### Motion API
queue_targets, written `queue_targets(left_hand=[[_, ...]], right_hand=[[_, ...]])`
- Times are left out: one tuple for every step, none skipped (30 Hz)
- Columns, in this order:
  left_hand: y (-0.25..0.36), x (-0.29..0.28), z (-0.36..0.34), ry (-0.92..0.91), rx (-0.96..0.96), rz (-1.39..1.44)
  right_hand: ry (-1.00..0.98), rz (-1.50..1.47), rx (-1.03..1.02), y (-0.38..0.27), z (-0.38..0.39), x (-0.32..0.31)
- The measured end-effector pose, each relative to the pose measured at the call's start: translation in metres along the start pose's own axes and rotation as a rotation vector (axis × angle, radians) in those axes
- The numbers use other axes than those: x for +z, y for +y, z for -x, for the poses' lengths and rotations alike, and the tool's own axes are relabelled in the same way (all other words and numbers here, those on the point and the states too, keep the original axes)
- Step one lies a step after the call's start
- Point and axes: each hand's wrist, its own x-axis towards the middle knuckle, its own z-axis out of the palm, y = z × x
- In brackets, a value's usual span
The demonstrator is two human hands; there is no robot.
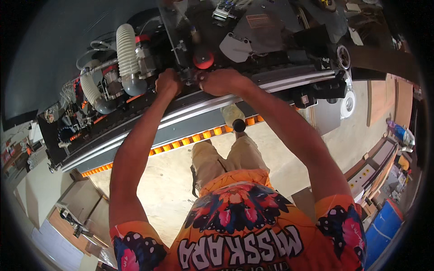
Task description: The person performs maintenance on a woodworking edgebander by using a cloth to wipe down various components inside the machine, reaching into the internal mechanisms to clean them, and checking the placement of vacuum hoses.
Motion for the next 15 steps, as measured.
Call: queue_targets(left_hand=[[-0.032,0.023,-0.015,-0.016,-0.058,0.161],[-0.086,0.049,-0.033,-0.011,-0.150,0.324],[-0.092,0.061,-0.036,-0.053,-0.180,0.371],[-0.100,0.067,-0.037,-0.086,-0.217,0.412],[-0.061,0.057,-0.039,-0.144,-0.196,0.336],[-0.050,0.048,-0.036,-0.154,-0.157,0.258],[-0.043,0.040,-0.032,-0.160,-0.126,0.181],[-0.032,0.031,-0.029,-0.163,-0.088,0.105],[-0.005,0.008,-0.017,-0.145,0.008,0.018],[0.007,-0.008,-0.004,-0.116,0.087,-0.071],[0.003,-0.012,0.002,-0.075,0.136,-0.116],[-0.001,-0.016,0.006,-0.035,0.191,-0.162],[-0.005,-0.019,0.008,0.005,0.243,-0.209],[-0.008,-0.022,0.008,-0.009,0.275,-0.199],[-0.010,-0.025,0.008,-0.025,0.313,-0.191]], right_hand=[[0.010,0.025,0.029,-0.004,0.001,-0.002],[0.009,0.064,0.024,-0.020,-0.004,-0.003],[0.000,0.051,0.033,-0.015,-0.006,0.003],[-0.003,0.042,0.030,-0.016,-0.010,0.006],[0.009,0.028,0.073,-0.004,-0.013,0.007],[0.009,0.028,0.080,-0.006,-0.014,0.007],[-0.019,0.015,0.063,-0.019,-0.013,-0.001],[-0.045,0.050,0.022,-0.023,-0.021,-0.002],[-0.073,0.067,0.005,-0.013,-0.031,0.005],[-0.104,0.090,-0.030,-0.007,-0.039,0.013],[-0.067,0.116,-0.166,-0.001,-0.049,0.019],[-0.028,0.139,-0.297,0.007,-0.058,0.025],[0.010,0.163,-0.430,0.010,-0.061,0.026],[0.030,0.238,-0.498,0.013,-0.064,0.029],[0.052,0.311,-0.560,0.015,-0.066,0.032]])
